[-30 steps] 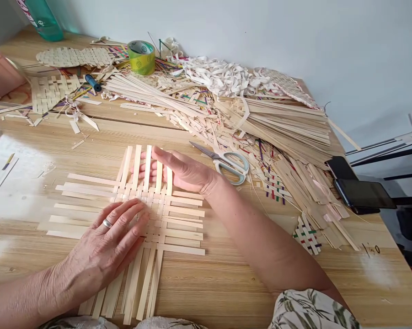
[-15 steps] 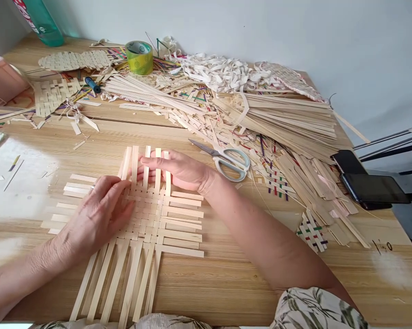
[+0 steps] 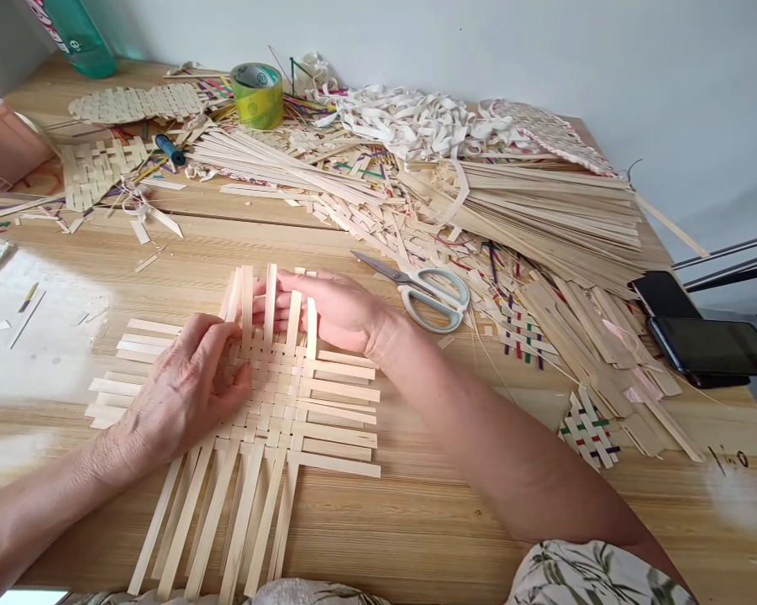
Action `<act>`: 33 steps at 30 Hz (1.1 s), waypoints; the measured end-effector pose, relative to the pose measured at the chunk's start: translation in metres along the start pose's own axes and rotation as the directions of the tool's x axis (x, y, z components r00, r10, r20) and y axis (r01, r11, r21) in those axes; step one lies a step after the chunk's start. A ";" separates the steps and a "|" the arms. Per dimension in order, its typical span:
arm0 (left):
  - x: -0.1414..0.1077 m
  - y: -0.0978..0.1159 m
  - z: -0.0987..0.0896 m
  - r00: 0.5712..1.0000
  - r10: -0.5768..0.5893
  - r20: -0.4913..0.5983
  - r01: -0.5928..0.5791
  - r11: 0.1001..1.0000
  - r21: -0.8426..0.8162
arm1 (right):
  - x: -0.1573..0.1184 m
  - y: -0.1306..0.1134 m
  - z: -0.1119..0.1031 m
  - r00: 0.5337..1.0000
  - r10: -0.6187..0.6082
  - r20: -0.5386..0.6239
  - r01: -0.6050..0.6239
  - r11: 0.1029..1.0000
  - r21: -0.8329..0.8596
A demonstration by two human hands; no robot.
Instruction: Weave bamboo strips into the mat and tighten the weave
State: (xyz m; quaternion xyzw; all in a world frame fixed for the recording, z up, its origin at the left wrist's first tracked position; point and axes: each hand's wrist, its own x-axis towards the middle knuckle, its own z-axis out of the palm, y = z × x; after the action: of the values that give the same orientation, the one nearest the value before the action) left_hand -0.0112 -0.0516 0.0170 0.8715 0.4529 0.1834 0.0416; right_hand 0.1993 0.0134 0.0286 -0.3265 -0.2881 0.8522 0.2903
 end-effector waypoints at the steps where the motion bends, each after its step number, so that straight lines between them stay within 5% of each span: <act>1: 0.000 0.000 0.000 1.000 -0.002 0.007 0.002 1.000 0.011 | 0.001 0.000 0.000 1.000 0.003 0.003 -0.003 1.000 0.005; 11: -0.003 0.001 -0.002 1.000 -0.013 0.013 0.013 1.000 -0.001 | -0.001 -0.003 0.002 1.000 -0.019 -0.007 0.019 0.999 -0.033; 15: -0.003 0.000 -0.002 0.989 0.118 -0.090 -0.120 0.993 -0.012 | -0.003 -0.004 0.005 1.000 -0.022 -0.001 0.022 0.997 -0.069; 19: -0.001 0.000 -0.006 0.968 0.249 -0.030 -0.249 0.969 0.002 | -0.002 -0.003 0.005 0.999 -0.021 0.044 0.023 0.998 -0.050; 26: 0.000 0.017 -0.009 0.984 0.179 0.019 -0.180 0.982 0.049 | -0.001 -0.003 0.009 0.998 0.011 0.056 -0.008 0.998 -0.069; 33: -0.010 0.025 -0.001 0.929 0.359 -0.090 -0.338 0.923 0.186 | -0.008 -0.006 0.013 1.000 0.008 -0.001 -0.008 0.998 -0.060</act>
State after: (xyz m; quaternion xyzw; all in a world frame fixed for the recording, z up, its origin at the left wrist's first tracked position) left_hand 0.0024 -0.0742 0.0214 0.9257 0.3058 0.2024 -0.0927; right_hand 0.1971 0.0081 0.0438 -0.3364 -0.3121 0.8442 0.2772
